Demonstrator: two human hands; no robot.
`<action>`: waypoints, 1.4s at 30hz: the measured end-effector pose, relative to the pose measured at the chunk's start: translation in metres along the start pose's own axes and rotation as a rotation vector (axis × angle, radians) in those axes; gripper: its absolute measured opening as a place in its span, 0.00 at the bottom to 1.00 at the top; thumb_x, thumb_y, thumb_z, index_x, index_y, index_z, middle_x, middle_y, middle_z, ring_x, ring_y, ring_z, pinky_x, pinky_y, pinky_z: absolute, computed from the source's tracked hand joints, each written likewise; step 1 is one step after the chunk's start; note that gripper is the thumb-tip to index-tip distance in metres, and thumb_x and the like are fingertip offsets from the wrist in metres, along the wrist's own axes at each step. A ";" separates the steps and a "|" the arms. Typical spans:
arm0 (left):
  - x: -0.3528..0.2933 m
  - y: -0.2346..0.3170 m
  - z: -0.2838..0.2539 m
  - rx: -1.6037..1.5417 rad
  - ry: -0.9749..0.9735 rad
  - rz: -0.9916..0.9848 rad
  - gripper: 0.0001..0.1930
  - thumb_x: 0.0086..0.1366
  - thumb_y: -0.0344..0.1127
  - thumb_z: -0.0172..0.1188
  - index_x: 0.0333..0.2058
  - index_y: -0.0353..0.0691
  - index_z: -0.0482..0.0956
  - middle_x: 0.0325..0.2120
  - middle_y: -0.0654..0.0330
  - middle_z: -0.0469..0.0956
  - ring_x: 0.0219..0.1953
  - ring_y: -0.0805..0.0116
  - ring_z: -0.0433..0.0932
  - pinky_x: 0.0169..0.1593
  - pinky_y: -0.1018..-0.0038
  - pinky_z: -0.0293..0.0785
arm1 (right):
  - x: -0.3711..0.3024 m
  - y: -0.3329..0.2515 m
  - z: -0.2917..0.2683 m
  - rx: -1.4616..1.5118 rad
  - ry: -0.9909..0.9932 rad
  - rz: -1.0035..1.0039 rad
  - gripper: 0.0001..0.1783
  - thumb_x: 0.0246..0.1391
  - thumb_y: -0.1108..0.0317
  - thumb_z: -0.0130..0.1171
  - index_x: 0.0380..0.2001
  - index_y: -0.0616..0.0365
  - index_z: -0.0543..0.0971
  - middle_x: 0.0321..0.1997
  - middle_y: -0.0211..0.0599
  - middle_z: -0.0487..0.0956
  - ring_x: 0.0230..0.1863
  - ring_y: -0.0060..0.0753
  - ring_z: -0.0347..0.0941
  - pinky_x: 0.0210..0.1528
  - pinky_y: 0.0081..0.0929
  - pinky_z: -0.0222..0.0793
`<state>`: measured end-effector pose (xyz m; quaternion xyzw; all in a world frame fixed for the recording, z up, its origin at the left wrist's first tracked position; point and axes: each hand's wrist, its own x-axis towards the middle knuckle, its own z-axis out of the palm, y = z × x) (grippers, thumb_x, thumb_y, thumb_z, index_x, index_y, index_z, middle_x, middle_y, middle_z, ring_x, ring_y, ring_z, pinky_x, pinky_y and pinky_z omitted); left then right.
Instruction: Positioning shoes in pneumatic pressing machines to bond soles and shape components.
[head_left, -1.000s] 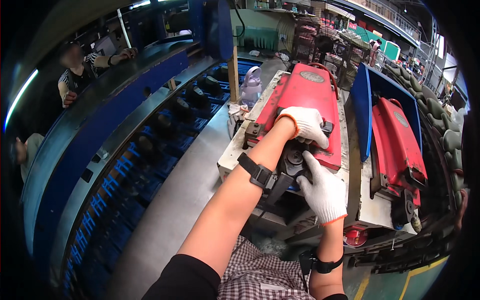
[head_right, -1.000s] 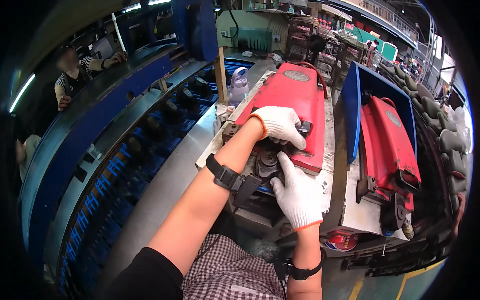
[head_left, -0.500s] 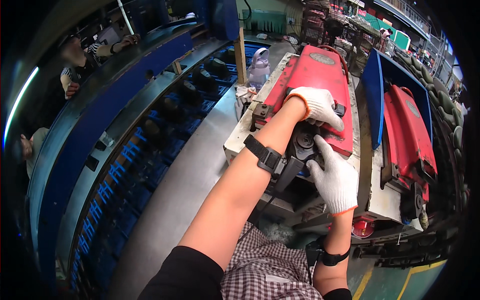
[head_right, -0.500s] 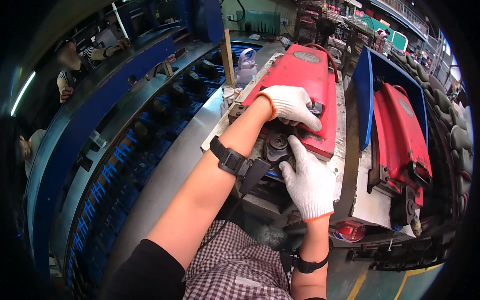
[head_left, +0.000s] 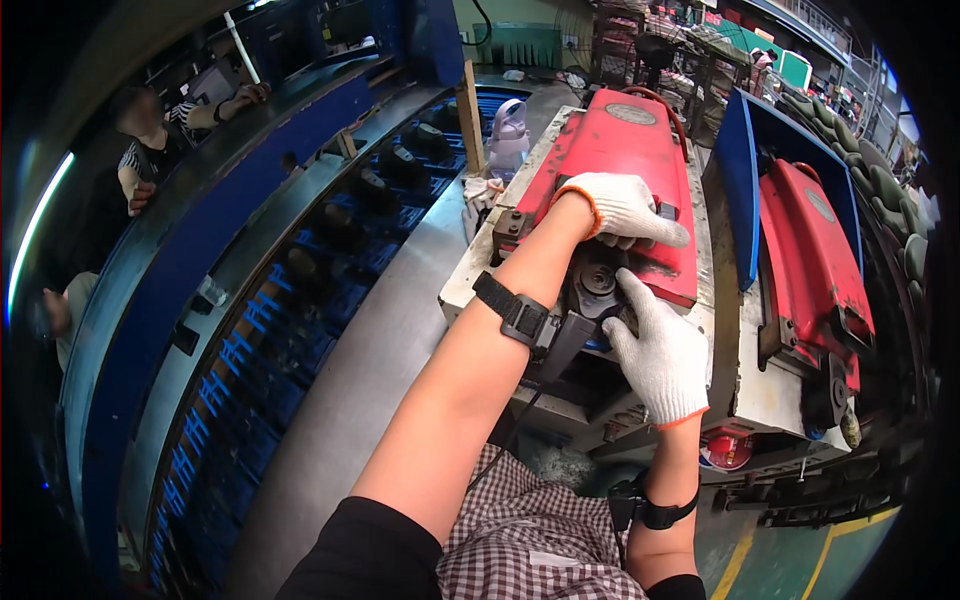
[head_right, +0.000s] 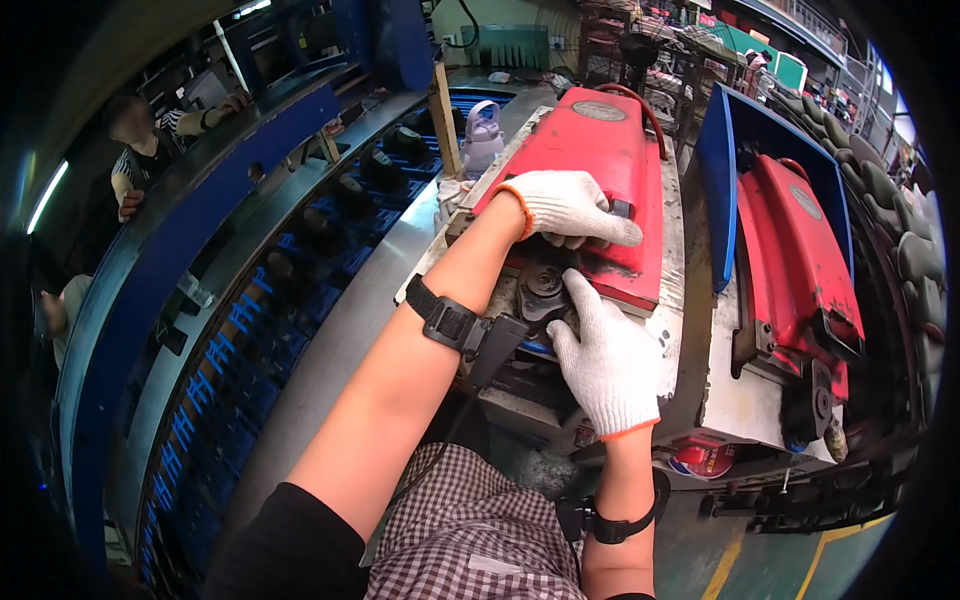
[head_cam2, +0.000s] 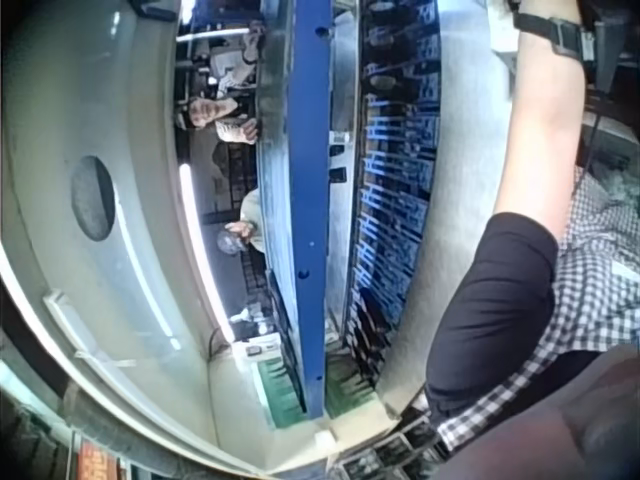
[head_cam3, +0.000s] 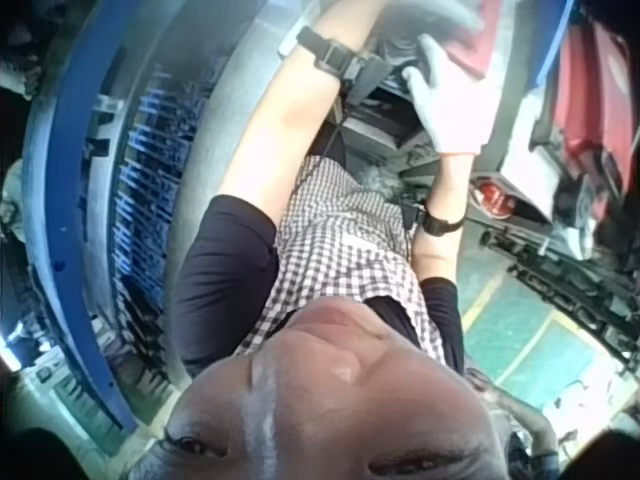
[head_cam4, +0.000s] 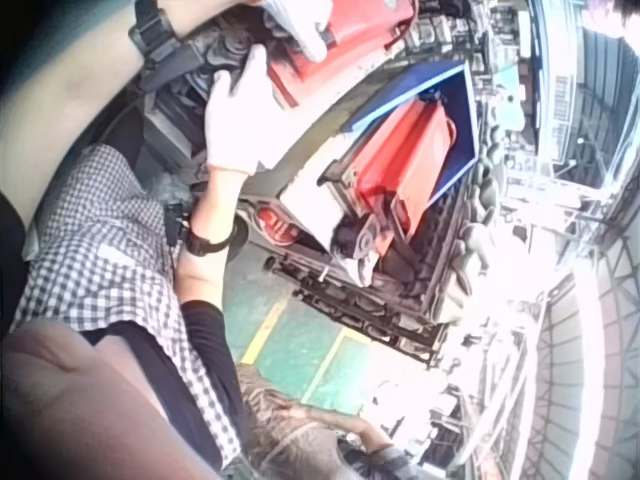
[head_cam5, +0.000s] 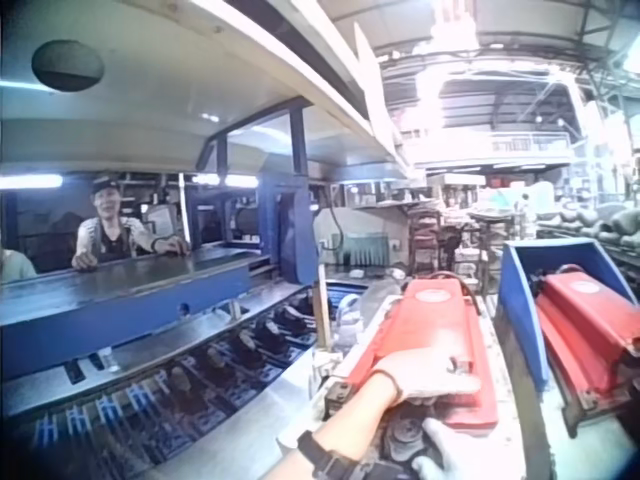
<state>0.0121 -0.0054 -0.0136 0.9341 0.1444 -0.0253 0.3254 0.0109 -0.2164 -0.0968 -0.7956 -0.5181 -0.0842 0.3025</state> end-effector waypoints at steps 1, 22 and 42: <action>0.000 0.000 0.000 -0.005 0.003 0.019 0.36 0.58 0.73 0.67 0.30 0.38 0.88 0.18 0.62 0.79 0.19 0.71 0.76 0.25 0.72 0.71 | 0.000 0.000 0.000 -0.001 0.003 0.001 0.33 0.57 0.59 0.70 0.67 0.46 0.77 0.41 0.43 0.87 0.41 0.49 0.85 0.46 0.44 0.79; -0.004 0.005 -0.002 -0.076 -0.007 -0.022 0.32 0.59 0.69 0.68 0.26 0.39 0.86 0.16 0.61 0.77 0.17 0.70 0.74 0.24 0.72 0.70 | -0.001 0.000 0.001 -0.015 0.018 0.013 0.33 0.55 0.60 0.72 0.66 0.45 0.78 0.42 0.44 0.87 0.43 0.50 0.85 0.47 0.42 0.80; -0.007 0.003 0.000 0.019 0.067 0.024 0.25 0.51 0.58 0.72 0.26 0.38 0.85 0.19 0.61 0.79 0.20 0.70 0.76 0.27 0.72 0.72 | -0.001 0.000 0.001 0.006 0.010 -0.002 0.33 0.57 0.60 0.70 0.66 0.46 0.77 0.41 0.42 0.87 0.41 0.49 0.85 0.45 0.45 0.79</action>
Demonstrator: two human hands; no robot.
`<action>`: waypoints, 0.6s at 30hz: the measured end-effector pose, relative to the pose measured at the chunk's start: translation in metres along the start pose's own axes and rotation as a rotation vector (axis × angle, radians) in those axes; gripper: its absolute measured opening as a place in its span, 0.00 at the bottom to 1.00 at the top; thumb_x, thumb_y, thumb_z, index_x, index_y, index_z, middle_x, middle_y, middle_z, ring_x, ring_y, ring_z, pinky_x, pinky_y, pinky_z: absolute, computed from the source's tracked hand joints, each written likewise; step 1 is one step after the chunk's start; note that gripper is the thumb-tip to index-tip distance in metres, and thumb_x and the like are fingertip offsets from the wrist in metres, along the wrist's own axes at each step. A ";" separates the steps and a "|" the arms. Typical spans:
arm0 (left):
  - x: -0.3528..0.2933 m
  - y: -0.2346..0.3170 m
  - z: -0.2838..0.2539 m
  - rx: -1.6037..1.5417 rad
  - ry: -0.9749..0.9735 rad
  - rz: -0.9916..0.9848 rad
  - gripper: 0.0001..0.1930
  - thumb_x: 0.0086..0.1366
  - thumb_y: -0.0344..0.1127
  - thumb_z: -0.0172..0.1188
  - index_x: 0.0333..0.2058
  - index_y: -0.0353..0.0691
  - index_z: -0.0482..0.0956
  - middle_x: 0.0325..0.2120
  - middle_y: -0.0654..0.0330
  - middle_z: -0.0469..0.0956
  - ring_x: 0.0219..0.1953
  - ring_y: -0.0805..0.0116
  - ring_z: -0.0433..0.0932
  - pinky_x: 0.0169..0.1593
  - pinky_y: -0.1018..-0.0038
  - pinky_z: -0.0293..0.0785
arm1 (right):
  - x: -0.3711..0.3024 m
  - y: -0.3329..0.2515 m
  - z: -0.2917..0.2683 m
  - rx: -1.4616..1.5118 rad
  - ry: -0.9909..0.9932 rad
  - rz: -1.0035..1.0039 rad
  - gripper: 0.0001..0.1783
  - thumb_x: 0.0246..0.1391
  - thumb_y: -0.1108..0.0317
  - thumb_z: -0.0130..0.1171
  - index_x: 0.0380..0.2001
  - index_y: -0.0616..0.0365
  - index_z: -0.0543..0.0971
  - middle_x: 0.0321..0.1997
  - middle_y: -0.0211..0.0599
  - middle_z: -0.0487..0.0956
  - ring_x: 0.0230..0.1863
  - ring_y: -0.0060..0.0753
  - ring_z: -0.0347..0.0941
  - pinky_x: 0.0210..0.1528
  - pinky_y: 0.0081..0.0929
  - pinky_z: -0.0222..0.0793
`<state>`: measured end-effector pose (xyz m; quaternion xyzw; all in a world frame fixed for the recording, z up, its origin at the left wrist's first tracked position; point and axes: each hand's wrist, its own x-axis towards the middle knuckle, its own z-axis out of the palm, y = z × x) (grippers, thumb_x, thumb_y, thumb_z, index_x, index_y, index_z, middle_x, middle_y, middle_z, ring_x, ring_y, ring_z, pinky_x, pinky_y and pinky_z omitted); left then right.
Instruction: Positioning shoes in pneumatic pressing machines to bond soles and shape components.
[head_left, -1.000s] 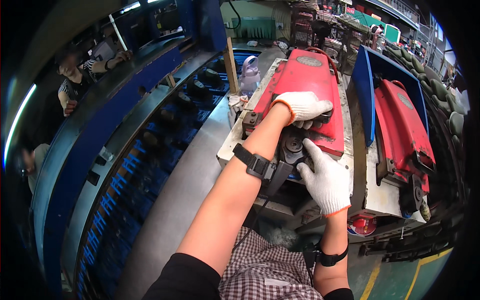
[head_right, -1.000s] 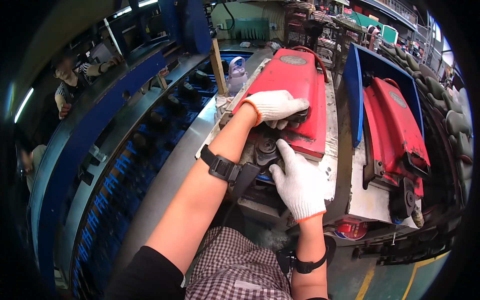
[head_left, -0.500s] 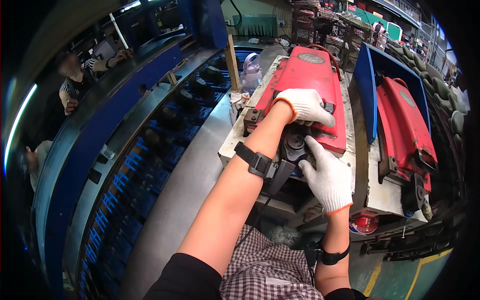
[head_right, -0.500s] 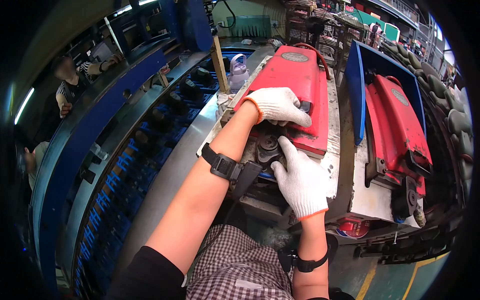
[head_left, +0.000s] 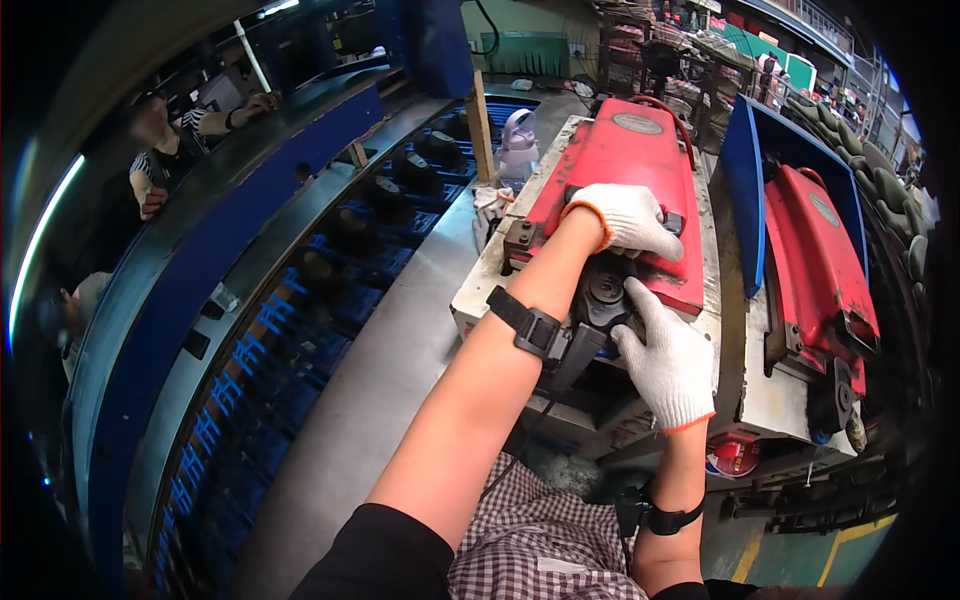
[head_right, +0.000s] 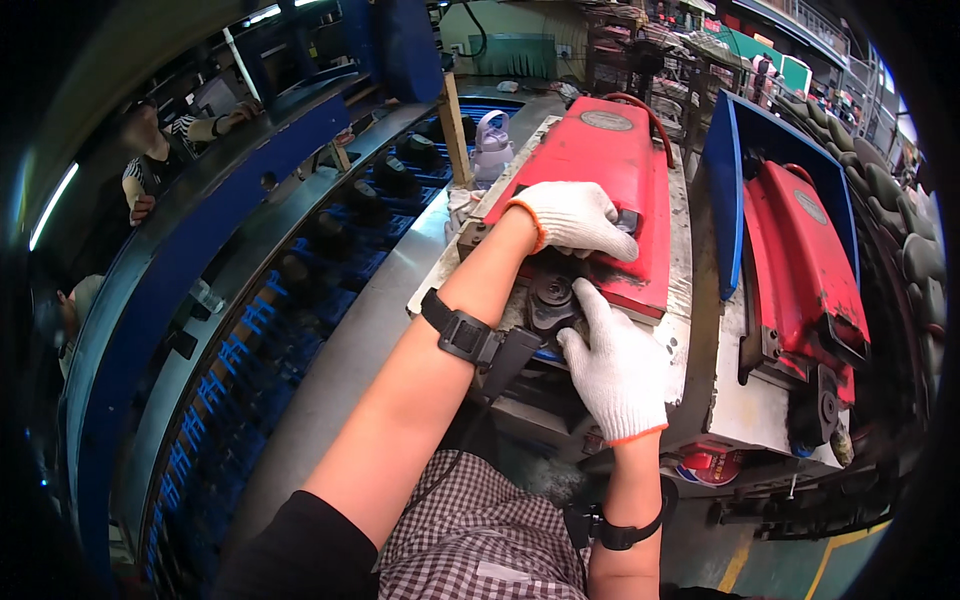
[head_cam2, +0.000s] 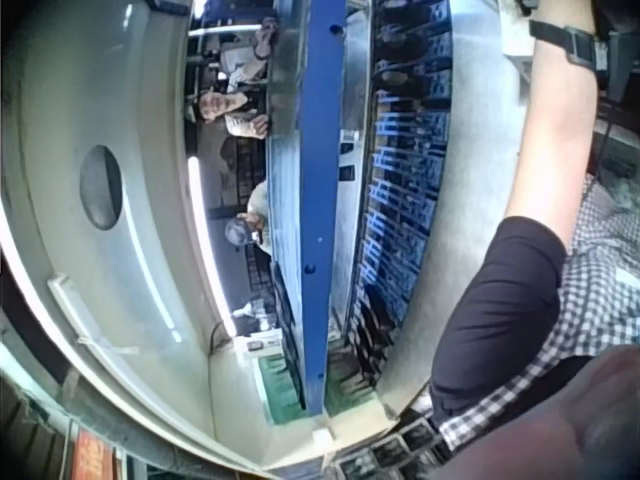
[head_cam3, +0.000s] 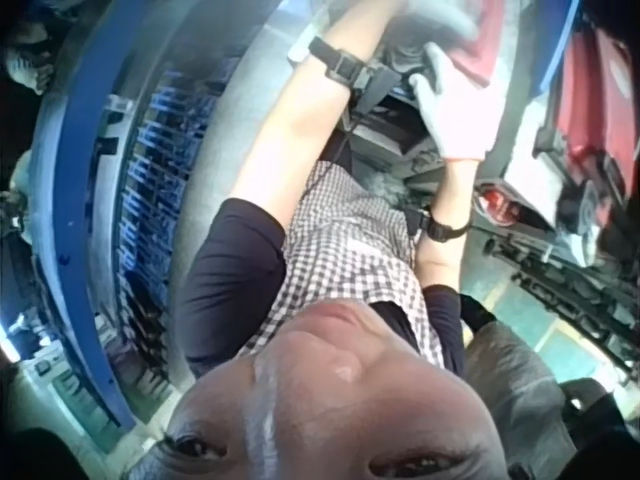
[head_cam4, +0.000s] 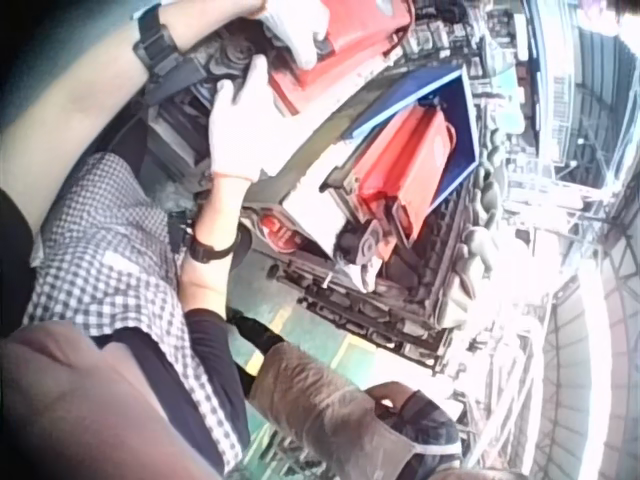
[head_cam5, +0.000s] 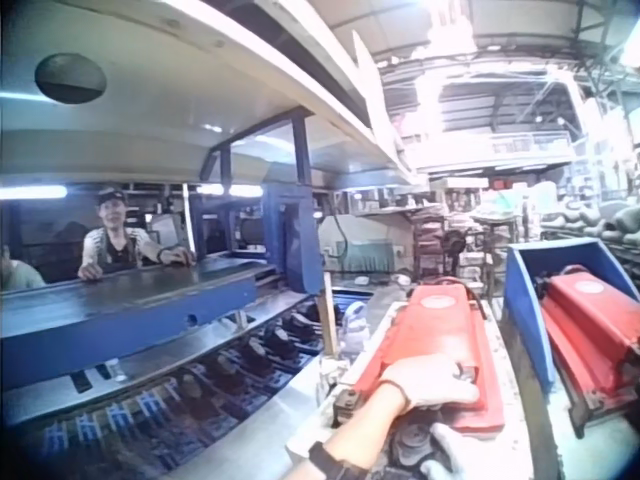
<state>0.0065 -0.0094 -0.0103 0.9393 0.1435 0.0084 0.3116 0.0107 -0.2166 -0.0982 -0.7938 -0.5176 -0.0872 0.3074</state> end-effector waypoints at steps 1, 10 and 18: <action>-0.001 0.000 0.000 0.000 0.004 -0.004 0.25 0.51 0.58 0.72 0.26 0.38 0.85 0.19 0.61 0.79 0.20 0.70 0.76 0.27 0.72 0.72 | 0.000 0.000 0.000 -0.016 0.002 -0.004 0.33 0.57 0.60 0.70 0.66 0.46 0.77 0.41 0.42 0.87 0.41 0.50 0.85 0.45 0.45 0.79; -0.003 0.001 -0.005 0.141 -0.027 0.030 0.27 0.45 0.60 0.70 0.29 0.38 0.89 0.28 0.53 0.87 0.30 0.58 0.84 0.40 0.66 0.79 | 0.001 0.001 0.000 -0.032 0.016 -0.020 0.33 0.56 0.61 0.71 0.65 0.48 0.78 0.40 0.46 0.87 0.39 0.52 0.85 0.44 0.45 0.79; -0.017 -0.035 0.021 -0.636 0.908 0.442 0.22 0.73 0.54 0.57 0.43 0.41 0.88 0.38 0.56 0.88 0.38 0.63 0.87 0.47 0.69 0.82 | 0.000 0.003 0.000 0.009 -0.006 -0.025 0.33 0.57 0.60 0.70 0.66 0.46 0.77 0.44 0.46 0.87 0.43 0.53 0.85 0.48 0.46 0.80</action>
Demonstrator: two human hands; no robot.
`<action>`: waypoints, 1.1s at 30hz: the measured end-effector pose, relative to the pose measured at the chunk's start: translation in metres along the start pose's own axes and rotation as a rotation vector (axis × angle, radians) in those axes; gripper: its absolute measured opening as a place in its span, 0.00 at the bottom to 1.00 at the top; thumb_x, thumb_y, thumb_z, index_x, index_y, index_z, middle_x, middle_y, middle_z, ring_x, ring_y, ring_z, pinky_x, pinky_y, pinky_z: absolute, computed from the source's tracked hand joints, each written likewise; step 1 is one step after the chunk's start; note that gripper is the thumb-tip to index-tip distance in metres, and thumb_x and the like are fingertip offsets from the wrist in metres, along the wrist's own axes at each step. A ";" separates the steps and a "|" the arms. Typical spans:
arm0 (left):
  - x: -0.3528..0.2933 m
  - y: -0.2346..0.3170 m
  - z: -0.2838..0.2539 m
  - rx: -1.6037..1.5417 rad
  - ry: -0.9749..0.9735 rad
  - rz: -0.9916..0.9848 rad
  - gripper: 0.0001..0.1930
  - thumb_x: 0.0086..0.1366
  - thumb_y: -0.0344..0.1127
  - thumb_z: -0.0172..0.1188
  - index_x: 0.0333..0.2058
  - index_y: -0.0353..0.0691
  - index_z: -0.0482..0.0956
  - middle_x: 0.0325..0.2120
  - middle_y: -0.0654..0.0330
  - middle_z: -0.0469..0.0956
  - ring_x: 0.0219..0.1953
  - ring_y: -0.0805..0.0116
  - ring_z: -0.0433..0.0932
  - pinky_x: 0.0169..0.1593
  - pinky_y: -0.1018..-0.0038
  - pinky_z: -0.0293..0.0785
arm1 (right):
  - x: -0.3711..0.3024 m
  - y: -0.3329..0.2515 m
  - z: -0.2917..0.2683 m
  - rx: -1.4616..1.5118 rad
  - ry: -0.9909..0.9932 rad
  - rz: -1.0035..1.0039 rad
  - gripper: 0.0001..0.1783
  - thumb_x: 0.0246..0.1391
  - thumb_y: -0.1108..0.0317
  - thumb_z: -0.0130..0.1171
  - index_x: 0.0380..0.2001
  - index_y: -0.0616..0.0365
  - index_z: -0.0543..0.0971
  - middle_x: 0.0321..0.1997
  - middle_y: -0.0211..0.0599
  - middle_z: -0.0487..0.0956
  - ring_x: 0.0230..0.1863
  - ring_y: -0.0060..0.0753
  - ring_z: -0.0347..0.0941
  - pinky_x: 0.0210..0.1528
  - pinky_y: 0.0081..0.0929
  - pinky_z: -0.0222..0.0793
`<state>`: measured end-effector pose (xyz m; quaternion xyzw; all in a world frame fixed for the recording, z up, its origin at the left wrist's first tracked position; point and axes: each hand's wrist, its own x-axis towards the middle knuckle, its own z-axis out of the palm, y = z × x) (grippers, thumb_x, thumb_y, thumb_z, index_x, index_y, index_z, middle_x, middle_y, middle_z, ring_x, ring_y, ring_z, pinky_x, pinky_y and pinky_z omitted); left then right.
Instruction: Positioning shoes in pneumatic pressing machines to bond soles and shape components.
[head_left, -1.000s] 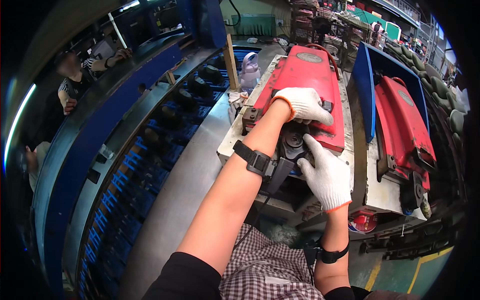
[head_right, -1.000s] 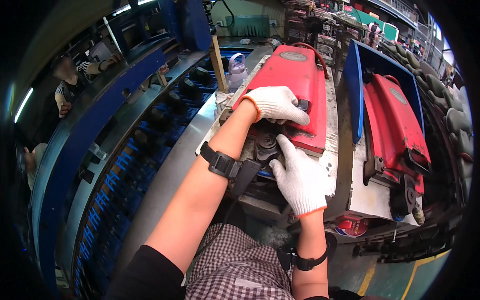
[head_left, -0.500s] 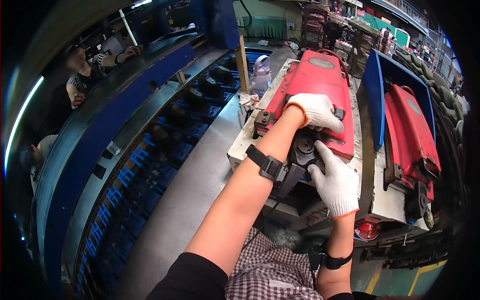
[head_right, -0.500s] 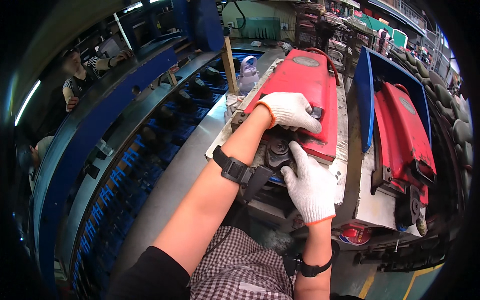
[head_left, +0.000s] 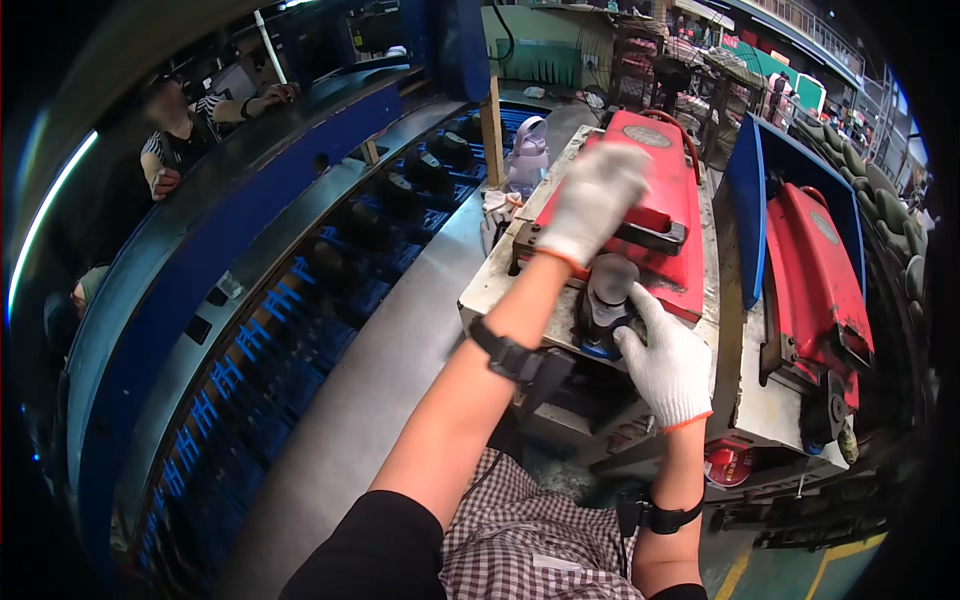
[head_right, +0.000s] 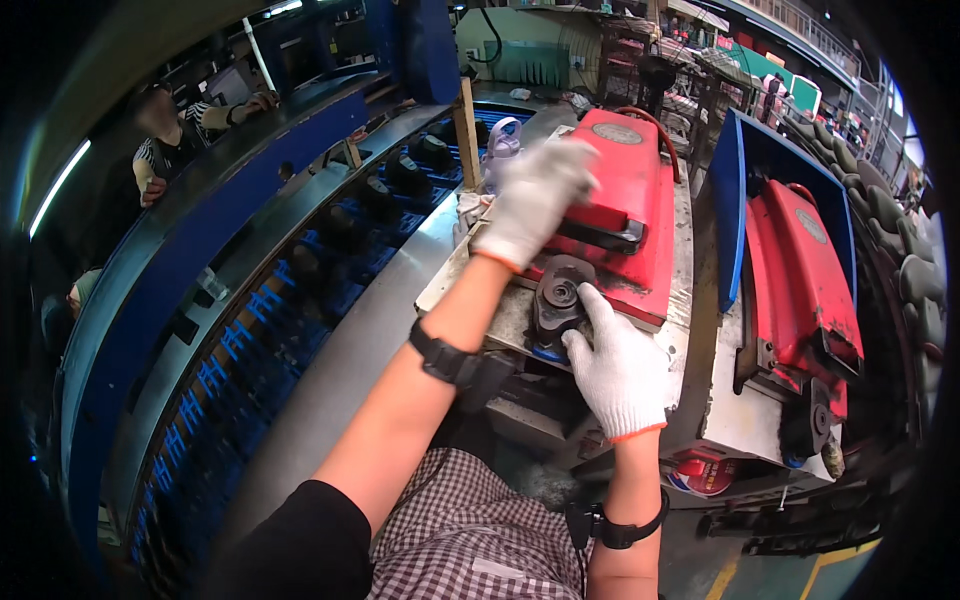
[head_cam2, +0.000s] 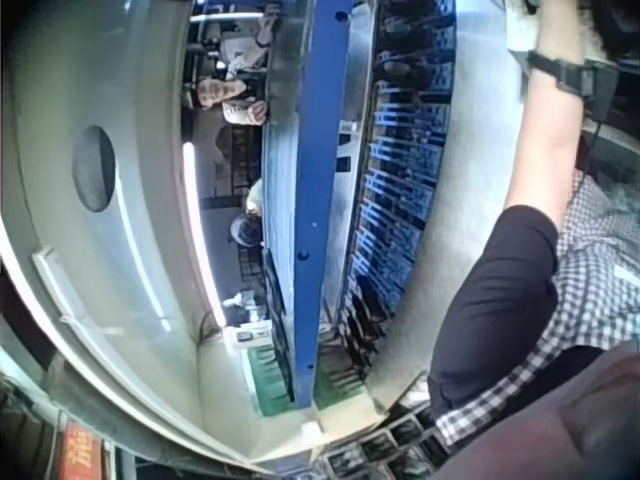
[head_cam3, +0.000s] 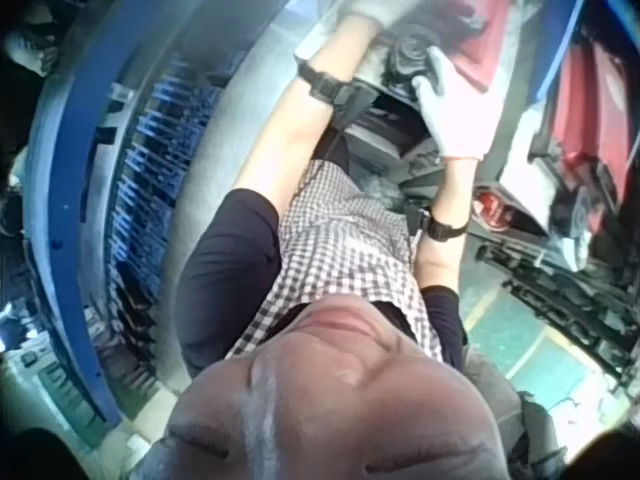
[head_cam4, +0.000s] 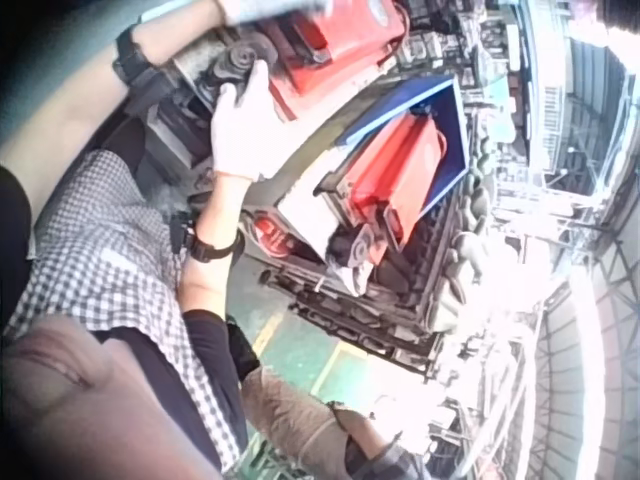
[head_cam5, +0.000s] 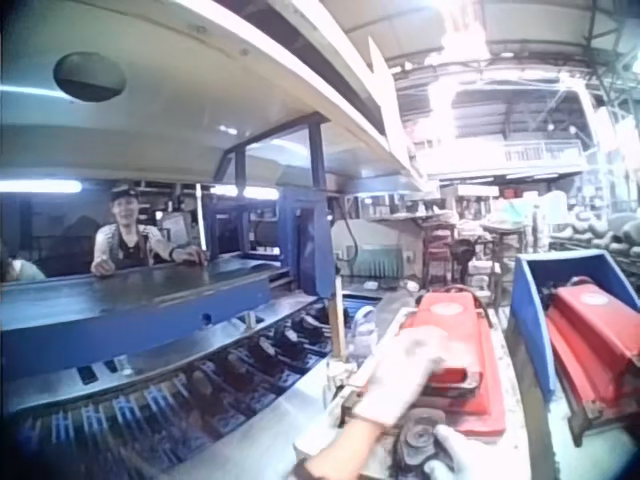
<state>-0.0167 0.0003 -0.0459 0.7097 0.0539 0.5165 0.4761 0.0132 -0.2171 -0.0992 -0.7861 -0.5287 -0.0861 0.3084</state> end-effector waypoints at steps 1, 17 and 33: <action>0.003 -0.007 -0.020 -0.301 0.128 -0.056 0.21 0.77 0.52 0.53 0.47 0.42 0.87 0.40 0.56 0.88 0.40 0.62 0.87 0.50 0.67 0.83 | 0.000 0.001 0.000 0.007 0.011 -0.003 0.33 0.58 0.59 0.70 0.67 0.46 0.77 0.45 0.46 0.87 0.44 0.53 0.85 0.48 0.46 0.80; -0.016 0.016 -0.032 0.630 -0.061 0.485 0.15 0.70 0.43 0.63 0.46 0.39 0.85 0.44 0.50 0.85 0.49 0.56 0.85 0.54 0.63 0.79 | 0.000 -0.001 -0.001 0.014 -0.010 0.052 0.32 0.58 0.58 0.69 0.66 0.46 0.78 0.47 0.45 0.88 0.46 0.50 0.86 0.50 0.44 0.80; -0.025 -0.001 0.027 0.961 -0.254 0.303 0.26 0.57 0.68 0.66 0.26 0.49 0.89 0.18 0.56 0.82 0.24 0.55 0.85 0.31 0.60 0.79 | 0.001 -0.004 -0.003 0.057 0.006 0.030 0.31 0.57 0.62 0.70 0.65 0.49 0.79 0.46 0.47 0.88 0.46 0.50 0.85 0.51 0.43 0.79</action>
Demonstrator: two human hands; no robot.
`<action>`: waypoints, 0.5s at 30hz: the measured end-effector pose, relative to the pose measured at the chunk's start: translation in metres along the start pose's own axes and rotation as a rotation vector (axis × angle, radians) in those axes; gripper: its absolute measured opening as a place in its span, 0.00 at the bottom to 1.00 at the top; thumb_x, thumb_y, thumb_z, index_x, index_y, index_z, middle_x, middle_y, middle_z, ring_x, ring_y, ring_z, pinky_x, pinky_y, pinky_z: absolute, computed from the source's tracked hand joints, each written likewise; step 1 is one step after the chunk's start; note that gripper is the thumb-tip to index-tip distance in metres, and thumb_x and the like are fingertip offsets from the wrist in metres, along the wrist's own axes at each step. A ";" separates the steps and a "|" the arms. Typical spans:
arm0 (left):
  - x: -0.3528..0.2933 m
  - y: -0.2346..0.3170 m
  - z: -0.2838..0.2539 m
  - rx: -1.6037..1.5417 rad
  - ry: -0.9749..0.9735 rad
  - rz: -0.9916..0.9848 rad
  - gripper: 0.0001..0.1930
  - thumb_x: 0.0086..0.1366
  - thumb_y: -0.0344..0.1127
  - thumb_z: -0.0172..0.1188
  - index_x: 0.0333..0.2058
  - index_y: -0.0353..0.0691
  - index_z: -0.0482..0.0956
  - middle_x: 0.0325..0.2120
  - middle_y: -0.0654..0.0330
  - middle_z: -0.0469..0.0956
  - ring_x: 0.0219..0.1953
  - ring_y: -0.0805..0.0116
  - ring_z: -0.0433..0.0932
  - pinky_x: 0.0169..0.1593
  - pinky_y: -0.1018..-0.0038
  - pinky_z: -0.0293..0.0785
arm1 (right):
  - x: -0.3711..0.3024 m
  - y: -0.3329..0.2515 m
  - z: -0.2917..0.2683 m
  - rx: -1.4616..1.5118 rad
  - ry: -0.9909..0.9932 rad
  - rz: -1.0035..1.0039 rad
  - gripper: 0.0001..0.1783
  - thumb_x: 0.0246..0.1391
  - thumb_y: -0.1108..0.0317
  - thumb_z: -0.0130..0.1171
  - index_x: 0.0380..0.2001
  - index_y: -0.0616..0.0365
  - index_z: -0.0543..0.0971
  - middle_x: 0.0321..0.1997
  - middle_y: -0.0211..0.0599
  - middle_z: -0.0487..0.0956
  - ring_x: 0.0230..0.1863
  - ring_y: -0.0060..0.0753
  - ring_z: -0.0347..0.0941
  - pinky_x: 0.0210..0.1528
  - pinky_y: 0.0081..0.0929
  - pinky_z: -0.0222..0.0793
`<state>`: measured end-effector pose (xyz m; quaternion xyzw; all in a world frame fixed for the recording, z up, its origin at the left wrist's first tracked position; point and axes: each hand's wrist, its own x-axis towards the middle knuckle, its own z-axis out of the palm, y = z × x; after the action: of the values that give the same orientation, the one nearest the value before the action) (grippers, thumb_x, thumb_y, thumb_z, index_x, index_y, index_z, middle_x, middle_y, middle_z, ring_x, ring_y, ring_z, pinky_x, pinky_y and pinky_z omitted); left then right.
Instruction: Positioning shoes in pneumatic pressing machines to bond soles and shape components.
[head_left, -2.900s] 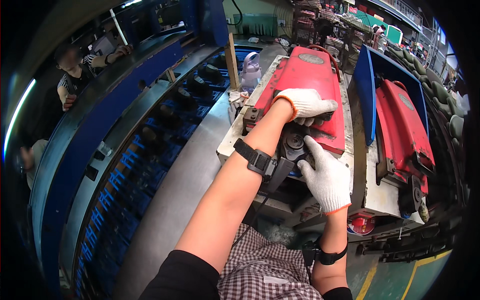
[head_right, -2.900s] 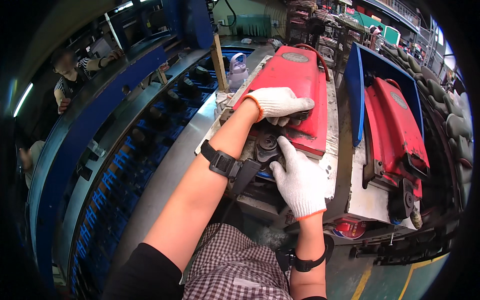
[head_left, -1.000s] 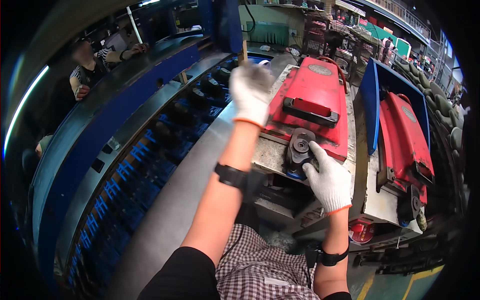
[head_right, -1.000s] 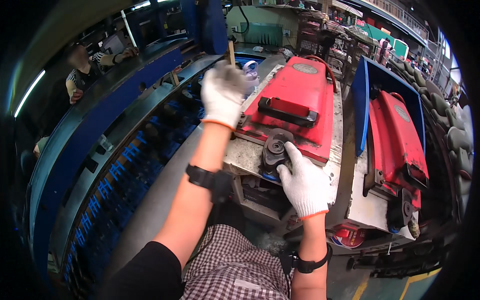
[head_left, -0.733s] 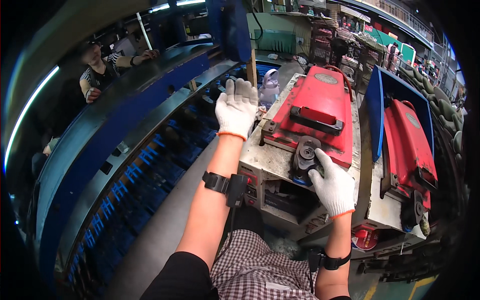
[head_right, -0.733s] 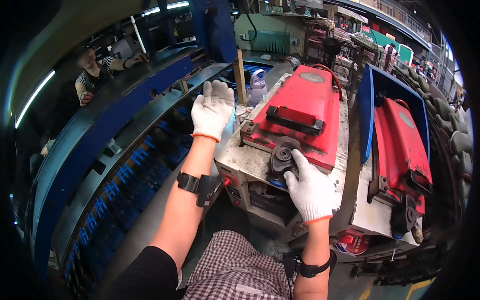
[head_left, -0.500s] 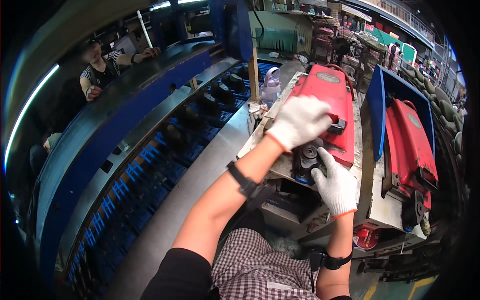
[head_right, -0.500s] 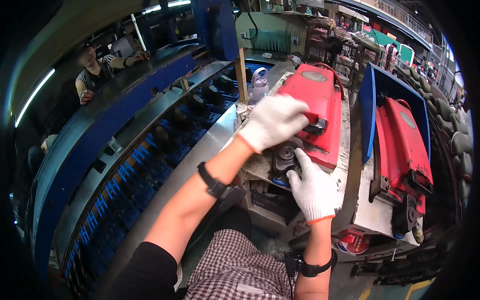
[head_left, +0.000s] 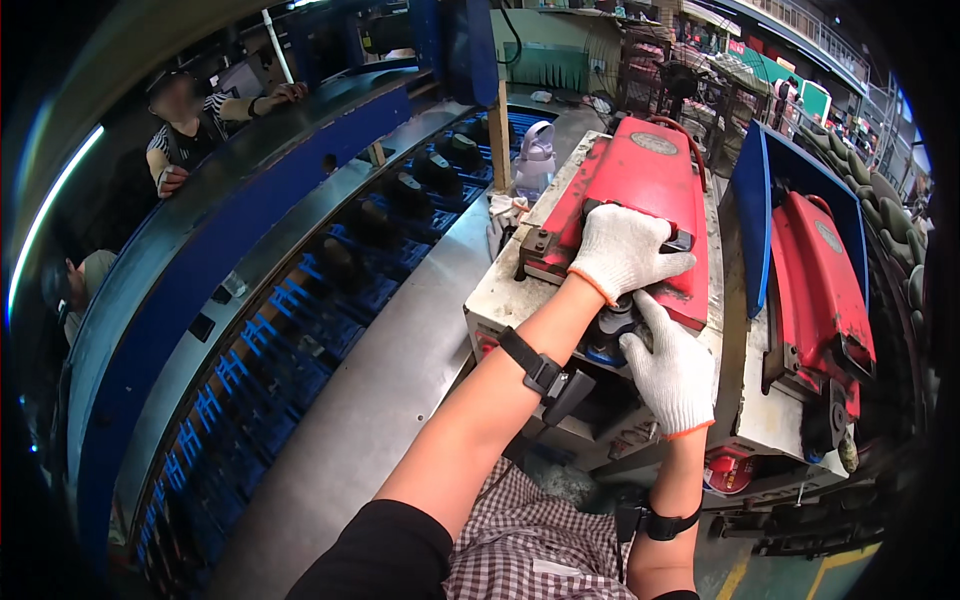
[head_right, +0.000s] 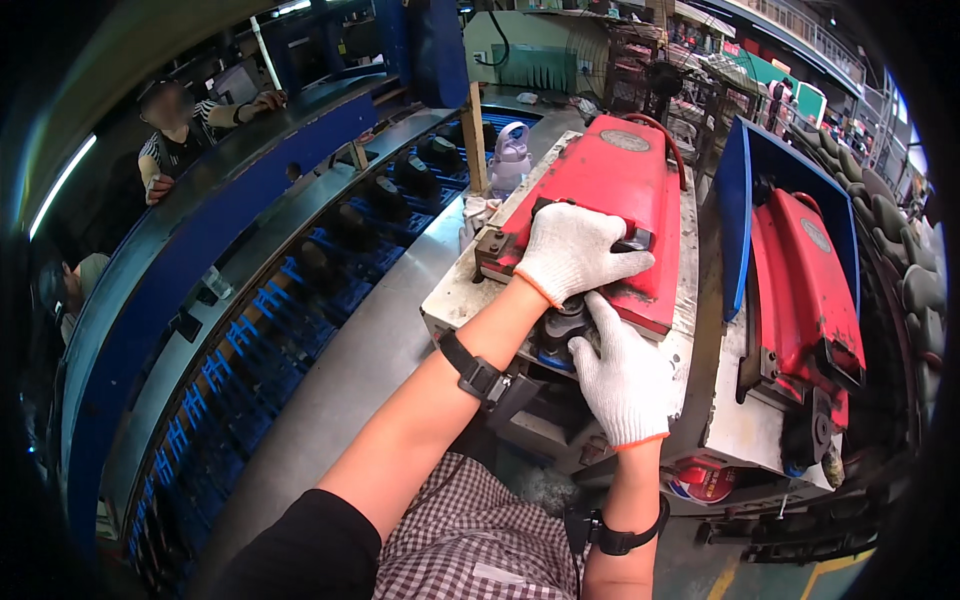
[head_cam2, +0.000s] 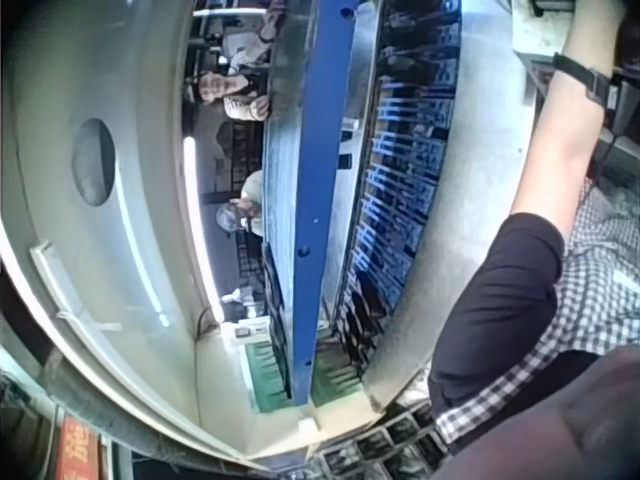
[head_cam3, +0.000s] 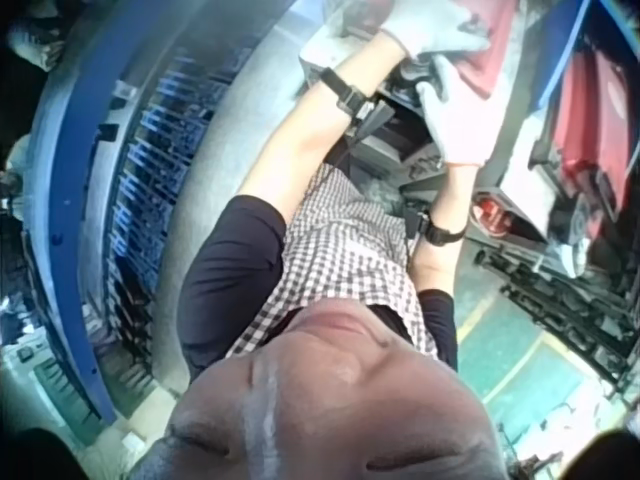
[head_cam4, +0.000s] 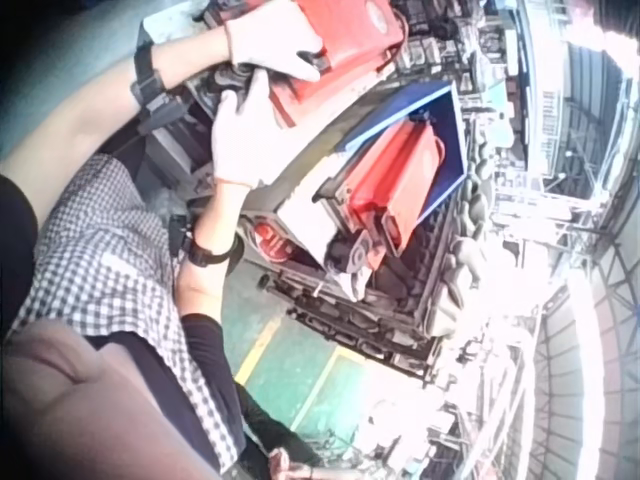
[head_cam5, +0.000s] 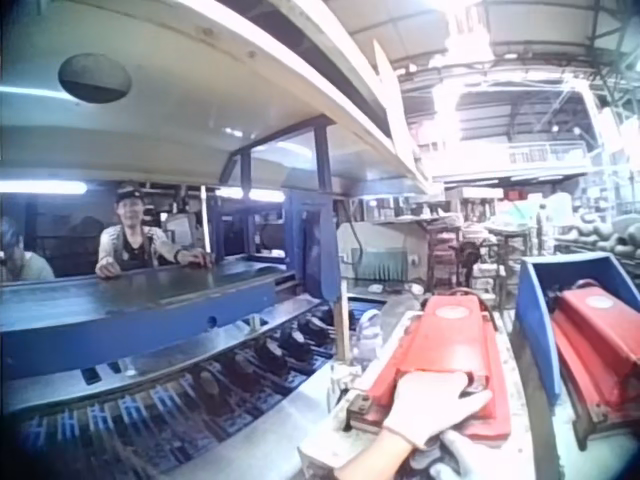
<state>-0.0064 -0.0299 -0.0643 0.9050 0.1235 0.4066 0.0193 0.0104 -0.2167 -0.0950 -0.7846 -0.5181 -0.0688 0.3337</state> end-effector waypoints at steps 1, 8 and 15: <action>0.000 0.000 0.002 -0.002 0.029 0.014 0.26 0.57 0.68 0.66 0.25 0.49 0.88 0.18 0.56 0.81 0.24 0.55 0.84 0.30 0.60 0.79 | 0.000 0.000 0.000 0.000 0.002 0.001 0.31 0.57 0.62 0.70 0.65 0.49 0.79 0.46 0.47 0.88 0.46 0.50 0.85 0.51 0.43 0.79; -0.001 -0.001 0.004 -0.001 0.076 0.032 0.26 0.57 0.67 0.66 0.24 0.48 0.88 0.17 0.56 0.80 0.22 0.55 0.84 0.30 0.60 0.78 | 0.001 -0.003 -0.002 -0.007 -0.027 0.034 0.31 0.57 0.62 0.70 0.65 0.49 0.79 0.46 0.48 0.87 0.46 0.51 0.85 0.51 0.43 0.79; 0.000 -0.003 0.006 -0.020 0.098 0.031 0.26 0.57 0.67 0.66 0.24 0.48 0.88 0.17 0.56 0.80 0.22 0.55 0.83 0.29 0.60 0.78 | 0.000 -0.002 0.000 -0.008 -0.034 0.058 0.32 0.57 0.62 0.70 0.65 0.49 0.79 0.46 0.47 0.87 0.46 0.51 0.85 0.51 0.43 0.79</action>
<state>-0.0026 -0.0270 -0.0689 0.8856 0.1062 0.4518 0.0161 0.0093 -0.2160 -0.0939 -0.8017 -0.5003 -0.0476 0.3236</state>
